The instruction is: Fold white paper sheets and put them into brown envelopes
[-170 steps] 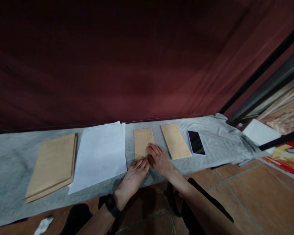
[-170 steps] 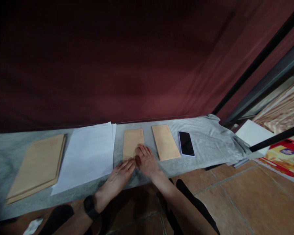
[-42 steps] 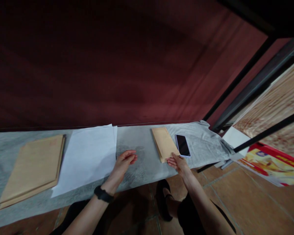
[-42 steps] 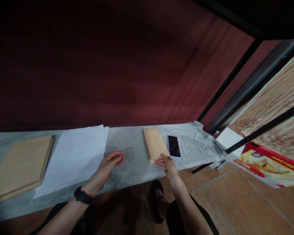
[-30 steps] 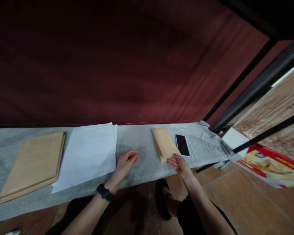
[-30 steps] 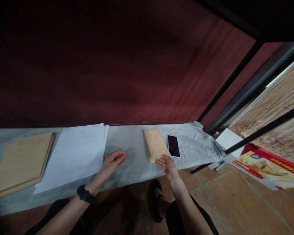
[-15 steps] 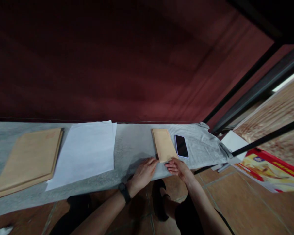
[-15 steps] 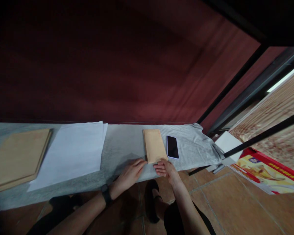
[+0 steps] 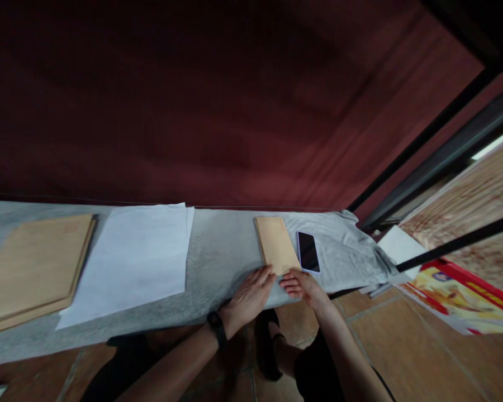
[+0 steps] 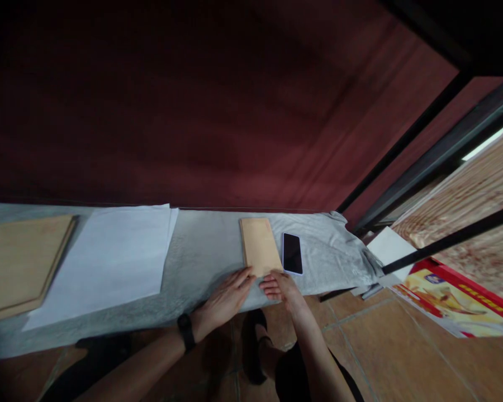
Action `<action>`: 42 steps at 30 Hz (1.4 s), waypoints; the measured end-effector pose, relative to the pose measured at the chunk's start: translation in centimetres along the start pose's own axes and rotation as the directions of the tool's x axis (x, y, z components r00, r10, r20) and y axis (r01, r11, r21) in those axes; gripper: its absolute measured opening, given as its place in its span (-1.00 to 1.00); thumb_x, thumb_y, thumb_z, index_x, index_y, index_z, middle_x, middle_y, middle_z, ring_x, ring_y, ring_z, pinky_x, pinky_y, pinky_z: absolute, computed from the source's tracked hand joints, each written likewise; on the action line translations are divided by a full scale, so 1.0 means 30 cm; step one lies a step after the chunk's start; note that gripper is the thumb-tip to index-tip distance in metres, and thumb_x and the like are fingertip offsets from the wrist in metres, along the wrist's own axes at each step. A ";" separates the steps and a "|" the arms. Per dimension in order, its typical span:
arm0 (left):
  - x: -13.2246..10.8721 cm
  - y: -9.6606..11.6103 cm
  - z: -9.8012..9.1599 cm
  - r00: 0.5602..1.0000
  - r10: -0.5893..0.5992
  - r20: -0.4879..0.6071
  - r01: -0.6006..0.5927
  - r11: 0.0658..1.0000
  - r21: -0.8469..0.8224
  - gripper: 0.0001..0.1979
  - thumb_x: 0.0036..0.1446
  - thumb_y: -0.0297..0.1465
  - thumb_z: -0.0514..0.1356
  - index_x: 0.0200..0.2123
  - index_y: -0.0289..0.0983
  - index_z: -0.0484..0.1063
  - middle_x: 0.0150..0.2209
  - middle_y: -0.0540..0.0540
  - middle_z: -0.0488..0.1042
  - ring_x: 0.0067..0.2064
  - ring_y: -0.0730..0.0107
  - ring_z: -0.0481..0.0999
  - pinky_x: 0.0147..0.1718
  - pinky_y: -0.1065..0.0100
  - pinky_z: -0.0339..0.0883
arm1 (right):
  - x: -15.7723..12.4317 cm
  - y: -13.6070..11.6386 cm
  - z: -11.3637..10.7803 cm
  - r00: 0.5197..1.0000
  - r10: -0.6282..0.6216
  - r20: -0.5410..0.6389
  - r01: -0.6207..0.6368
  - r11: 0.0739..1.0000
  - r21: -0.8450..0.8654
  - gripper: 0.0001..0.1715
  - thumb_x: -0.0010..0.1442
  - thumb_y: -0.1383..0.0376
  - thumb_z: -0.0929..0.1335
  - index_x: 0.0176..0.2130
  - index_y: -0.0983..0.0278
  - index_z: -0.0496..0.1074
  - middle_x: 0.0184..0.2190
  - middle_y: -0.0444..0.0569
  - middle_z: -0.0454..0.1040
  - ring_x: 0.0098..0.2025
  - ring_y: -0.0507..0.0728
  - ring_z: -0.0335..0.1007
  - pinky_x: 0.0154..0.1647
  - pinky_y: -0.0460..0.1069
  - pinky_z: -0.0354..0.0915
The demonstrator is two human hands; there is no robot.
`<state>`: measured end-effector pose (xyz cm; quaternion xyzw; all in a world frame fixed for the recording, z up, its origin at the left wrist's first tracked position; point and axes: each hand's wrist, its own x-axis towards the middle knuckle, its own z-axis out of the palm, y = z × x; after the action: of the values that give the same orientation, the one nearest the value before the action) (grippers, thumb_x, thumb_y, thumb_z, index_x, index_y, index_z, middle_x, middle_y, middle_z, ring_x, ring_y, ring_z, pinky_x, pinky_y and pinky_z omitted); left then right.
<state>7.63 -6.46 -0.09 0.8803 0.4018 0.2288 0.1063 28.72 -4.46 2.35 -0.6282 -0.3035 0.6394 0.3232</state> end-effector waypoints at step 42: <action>-0.288 -0.334 -0.512 0.576 -0.809 -0.112 0.789 0.516 0.334 -0.69 0.26 -0.45 -0.02 -0.01 -0.39 0.40 -0.21 -0.29 0.57 -0.14 0.13 0.59 -0.17 0.23 0.40 | 0.043 -0.046 0.597 0.857 -0.135 0.497 0.172 0.985 -0.028 -0.52 0.00 -0.02 0.52 -0.22 0.28 0.52 -0.28 0.01 0.60 -0.38 0.05 0.49 -0.35 -0.05 0.43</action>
<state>-11.42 -6.39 6.86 0.6066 0.7913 0.0540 0.0537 10.84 -2.27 3.14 -0.4291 -0.4477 0.7394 0.2623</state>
